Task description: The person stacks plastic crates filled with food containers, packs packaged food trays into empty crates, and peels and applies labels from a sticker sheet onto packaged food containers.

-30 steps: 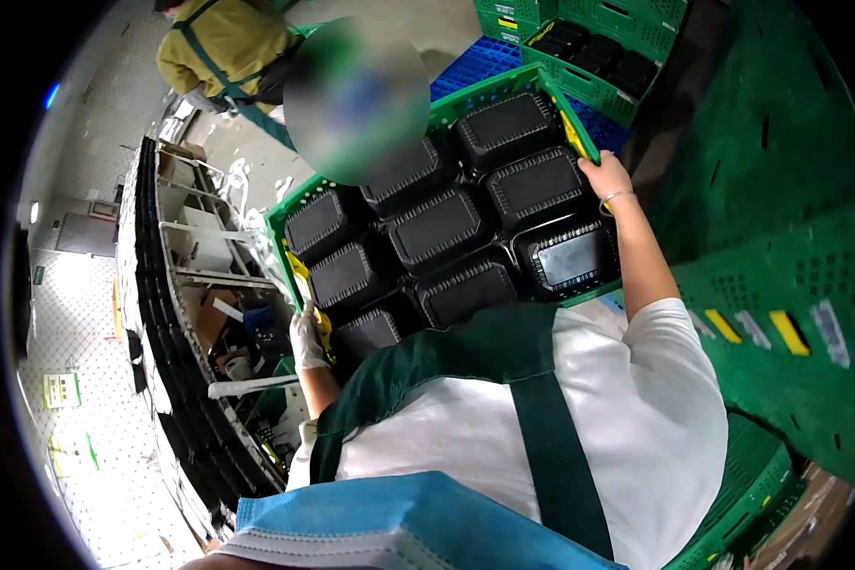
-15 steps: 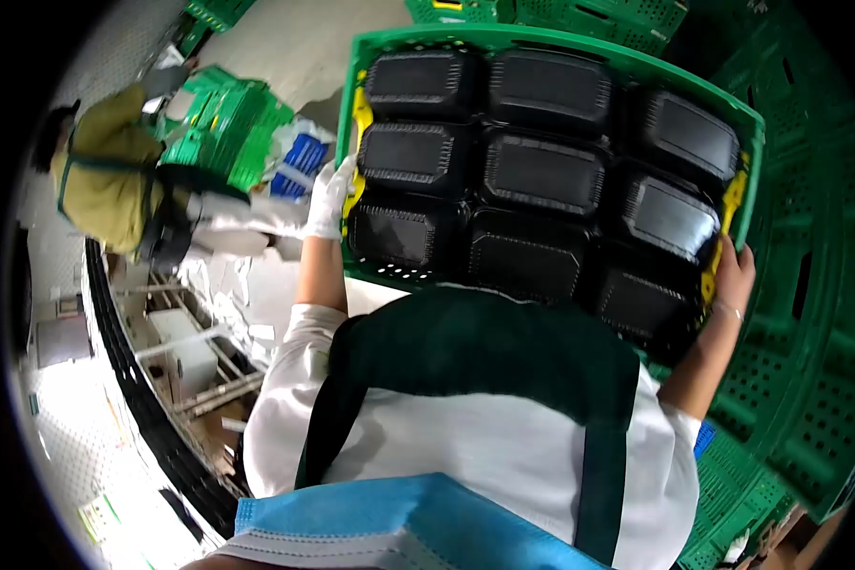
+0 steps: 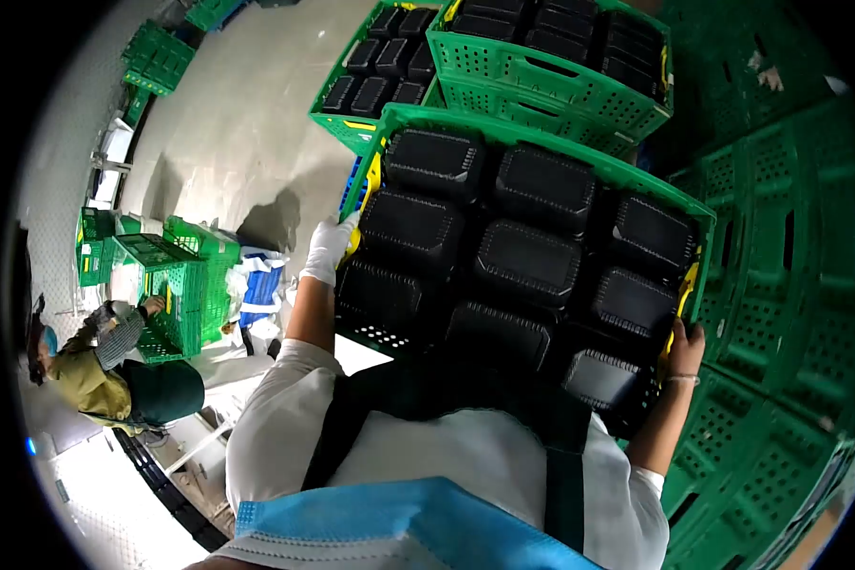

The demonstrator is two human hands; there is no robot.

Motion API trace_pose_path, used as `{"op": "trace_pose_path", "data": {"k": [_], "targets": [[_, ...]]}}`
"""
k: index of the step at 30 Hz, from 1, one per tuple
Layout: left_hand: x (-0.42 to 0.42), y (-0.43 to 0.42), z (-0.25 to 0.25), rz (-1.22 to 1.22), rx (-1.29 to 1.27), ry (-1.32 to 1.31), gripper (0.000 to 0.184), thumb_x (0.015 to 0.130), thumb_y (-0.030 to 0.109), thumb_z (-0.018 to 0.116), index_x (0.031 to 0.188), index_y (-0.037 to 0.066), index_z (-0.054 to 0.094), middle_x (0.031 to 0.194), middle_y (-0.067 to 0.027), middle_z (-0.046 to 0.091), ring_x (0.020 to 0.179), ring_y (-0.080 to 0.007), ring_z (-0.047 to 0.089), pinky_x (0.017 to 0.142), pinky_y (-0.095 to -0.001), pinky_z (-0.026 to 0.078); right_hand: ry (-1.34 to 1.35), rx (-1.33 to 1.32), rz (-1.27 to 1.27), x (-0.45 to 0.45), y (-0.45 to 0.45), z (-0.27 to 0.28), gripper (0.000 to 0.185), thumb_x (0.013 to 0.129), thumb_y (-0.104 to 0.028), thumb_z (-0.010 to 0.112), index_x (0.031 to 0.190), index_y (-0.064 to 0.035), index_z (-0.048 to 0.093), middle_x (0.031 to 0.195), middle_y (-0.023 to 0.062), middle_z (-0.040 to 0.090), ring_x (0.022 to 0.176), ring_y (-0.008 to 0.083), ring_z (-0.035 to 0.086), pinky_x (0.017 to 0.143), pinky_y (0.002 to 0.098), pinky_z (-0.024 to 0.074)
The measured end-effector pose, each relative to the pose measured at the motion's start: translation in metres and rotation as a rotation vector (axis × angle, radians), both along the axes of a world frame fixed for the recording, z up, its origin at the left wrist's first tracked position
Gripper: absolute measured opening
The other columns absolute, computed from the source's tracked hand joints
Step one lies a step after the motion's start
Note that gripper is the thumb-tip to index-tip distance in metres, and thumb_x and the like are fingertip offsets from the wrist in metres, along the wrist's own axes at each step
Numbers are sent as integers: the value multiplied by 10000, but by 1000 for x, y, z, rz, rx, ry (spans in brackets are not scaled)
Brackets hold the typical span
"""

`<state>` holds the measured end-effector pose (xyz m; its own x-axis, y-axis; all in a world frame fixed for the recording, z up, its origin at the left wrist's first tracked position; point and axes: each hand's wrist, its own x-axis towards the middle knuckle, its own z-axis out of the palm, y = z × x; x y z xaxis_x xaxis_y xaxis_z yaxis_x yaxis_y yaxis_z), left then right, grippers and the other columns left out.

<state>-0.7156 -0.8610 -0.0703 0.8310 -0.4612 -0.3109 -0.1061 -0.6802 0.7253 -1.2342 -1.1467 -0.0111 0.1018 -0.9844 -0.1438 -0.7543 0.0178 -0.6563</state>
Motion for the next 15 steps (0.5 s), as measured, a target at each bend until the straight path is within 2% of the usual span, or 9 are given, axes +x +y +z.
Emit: {"op": "trace_pose_path", "data": {"k": [3, 4, 6, 9, 10, 12, 13, 14, 15], "targets": [[32, -48, 28, 22, 227, -45, 435, 764, 389, 532, 934, -10, 561, 794, -161, 597, 748, -289, 566, 686, -309, 416, 18, 79, 3, 52, -58, 5, 329, 744, -195, 567, 881, 100, 517, 839, 196, 576, 745, 247, 538, 682, 326, 414], [19, -38, 33, 43, 233, -15, 429, 764, 390, 530, 927, -5, 562, 786, -167, 594, 745, -294, 567, 680, -312, 417, 11, 74, -8, 40, -45, 10, 329, 744, -195, 567, 881, 100, 517, 839, 196, 576, 745, 247, 538, 682, 326, 414], [38, -52, 31, 71, 197, 54, 416, 763, 392, 529, 915, 7, 567, 774, -170, 591, 746, -298, 567, 674, -314, 417, -59, -41, 10, 64, -67, 11, 286, 743, -197, 536, 782, 86, 525, 684, 184, 534, 620, 258, 493, 574, 340, 388], [58, -65, 39, 73, 195, -2, 401, 763, 393, 523, 910, 23, 571, 766, -156, 594, 735, -293, 566, 665, -314, 418, -72, -164, -2, 79, -83, 24, 240, 737, -169, 541, 714, 68, 507, 634, 147, 509, 576, 225, 461, 531, 324, 371], [50, -91, 107, 59, 272, 59, 388, 764, 388, 519, 906, 30, 572, 771, -142, 597, 730, -285, 566, 666, -312, 418, -56, -162, 0, 78, -92, 36, 240, 737, -169, 541, 714, 68, 507, 634, 147, 509, 576, 225, 461, 531, 324, 371], [68, -110, 130, 51, 165, -16, 385, 761, 388, 519, 900, 33, 573, 769, -140, 595, 732, -285, 564, 675, -317, 417, -229, -9, -131, 86, -115, 56, 175, 759, -136, 549, 725, 31, 509, 622, 58, 521, 541, 148, 469, 485, 266, 372], [85, -116, 121, 34, 108, -29, 379, 761, 381, 521, 897, 32, 575, 768, -148, 593, 736, -288, 564, 679, -320, 416, -216, -32, -107, 100, -121, 81, 141, 766, -114, 540, 663, -32, 488, 540, -5, 450, 438, 85, 390, 386, 230, 286], [107, -131, 116, 26, 33, -57, 373, 760, 375, 524, 894, 31, 577, 768, -156, 591, 741, -292, 563, 683, -323, 415, -330, -30, -162, 111, -134, 97, 164, 770, -123, 541, 635, -69, 466, 508, -30, 423, 384, 66, 342, 347, 219, 238], [118, -151, 132, 18, -114, -28, 374, 759, 364, 525, 893, 19, 576, 758, -158, 590, 730, -277, 564, 677, -317, 416, -371, -55, -191, 116, -159, 106, 184, 771, -139, 543, 624, -76, 452, 506, -29, 422, 376, 73, 342, 342, 222, 240]]}}
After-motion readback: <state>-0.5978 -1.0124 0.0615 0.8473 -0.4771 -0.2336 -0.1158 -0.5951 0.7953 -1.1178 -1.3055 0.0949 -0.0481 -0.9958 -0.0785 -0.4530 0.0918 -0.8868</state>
